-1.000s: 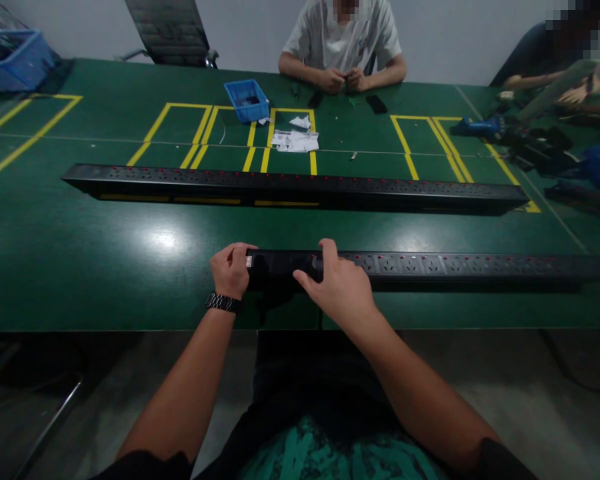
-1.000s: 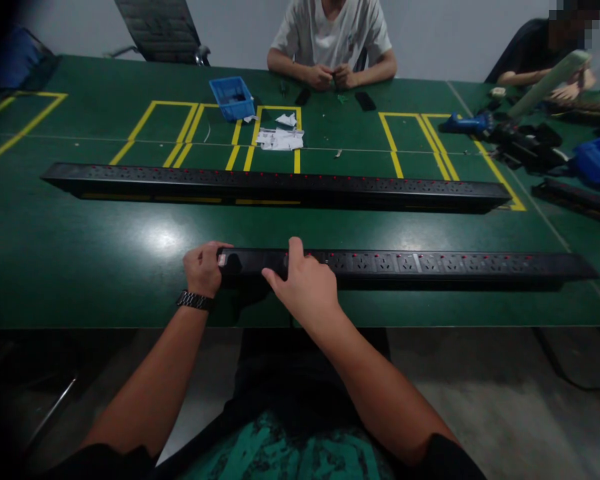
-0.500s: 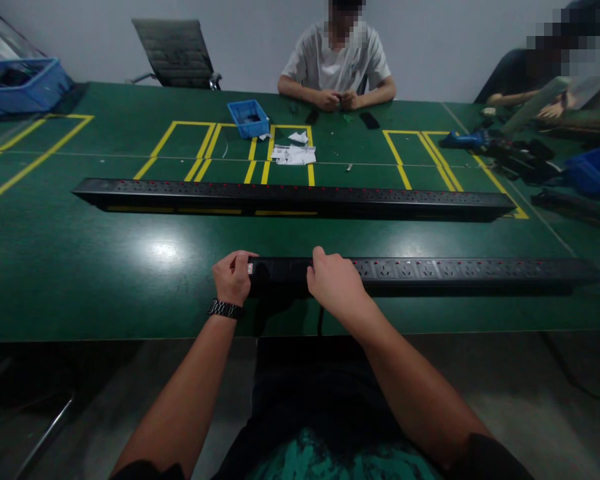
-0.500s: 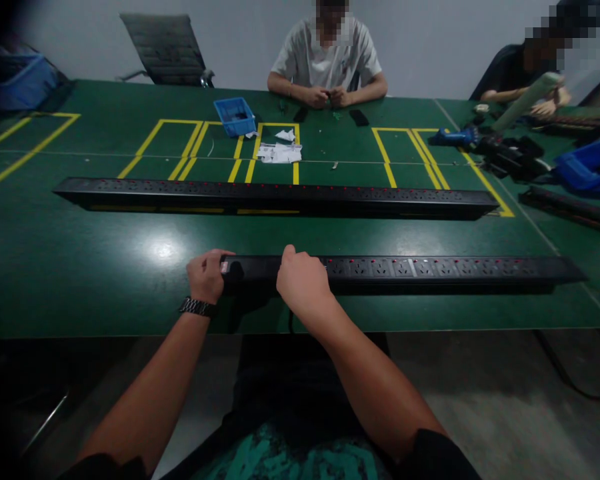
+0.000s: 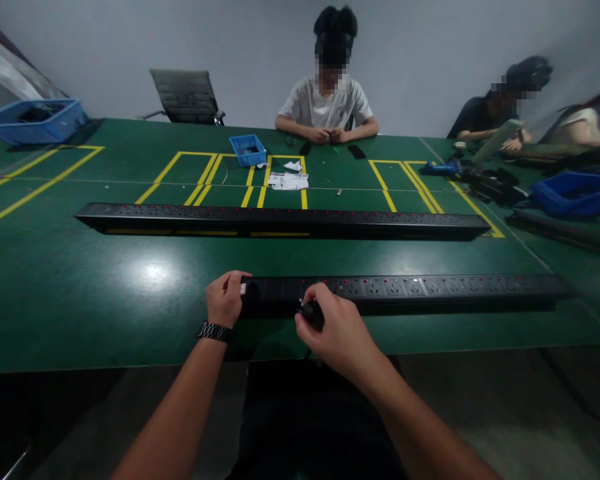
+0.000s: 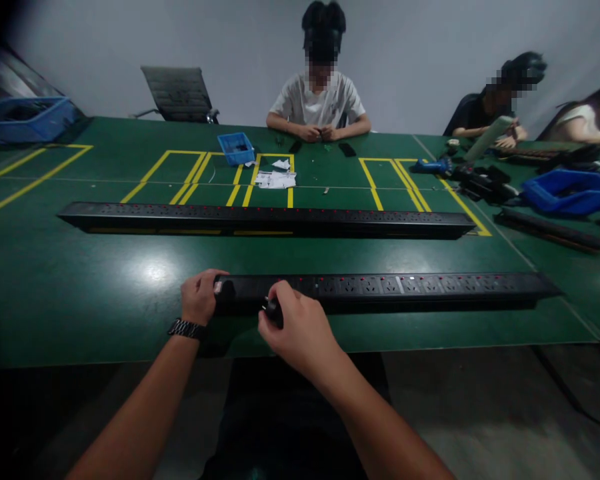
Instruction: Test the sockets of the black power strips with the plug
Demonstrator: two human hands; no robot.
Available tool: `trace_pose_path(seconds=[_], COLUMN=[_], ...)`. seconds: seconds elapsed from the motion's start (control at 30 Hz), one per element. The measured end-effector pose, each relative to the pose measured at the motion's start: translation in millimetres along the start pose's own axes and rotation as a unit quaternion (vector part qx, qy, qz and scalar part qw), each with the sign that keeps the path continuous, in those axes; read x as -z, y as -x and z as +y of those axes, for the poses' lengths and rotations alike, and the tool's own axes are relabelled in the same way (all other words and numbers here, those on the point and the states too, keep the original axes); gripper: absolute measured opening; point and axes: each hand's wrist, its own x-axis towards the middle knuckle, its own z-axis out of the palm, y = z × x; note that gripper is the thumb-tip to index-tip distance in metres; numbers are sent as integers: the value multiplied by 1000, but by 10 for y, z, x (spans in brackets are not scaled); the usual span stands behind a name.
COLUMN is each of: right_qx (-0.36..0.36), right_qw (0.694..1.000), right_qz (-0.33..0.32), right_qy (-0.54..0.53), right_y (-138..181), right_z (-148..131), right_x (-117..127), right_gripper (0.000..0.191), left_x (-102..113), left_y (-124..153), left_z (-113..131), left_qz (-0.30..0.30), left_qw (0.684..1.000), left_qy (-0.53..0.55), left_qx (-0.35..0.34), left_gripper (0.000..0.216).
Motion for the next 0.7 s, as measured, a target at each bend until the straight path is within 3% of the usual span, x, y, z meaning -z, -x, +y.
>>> trace_pose_path(seconds=[0.17, 0.3, 0.47, 0.6, 0.7], right_qx=[-15, -106, -246, -269, -276], right_qw=[997, 971, 887, 770, 716], right_qz=[39, 123, 258, 407, 462], right_qy=[-72, -174, -293, -410, -446], right_y=[633, 1194, 1725, 1933, 1983], right_z=[337, 716, 1240, 1608, 1824], right_x=[-111, -197, -179, -4, 169], right_gripper=[23, 28, 31, 33, 33], left_x=[8, 10, 10, 9, 14], left_y=[-6, -27, -36, -35, -36], left_z=[-61, -103, -149, -194, -210], left_qz=[-18, -26, -30, -26, -27], left_qw=[1000, 1000, 999, 999, 999], left_qy=[-2, -9, -20, -18, -23], left_qx=[9, 12, 11, 12, 9], left_gripper=[49, 49, 50, 50, 50])
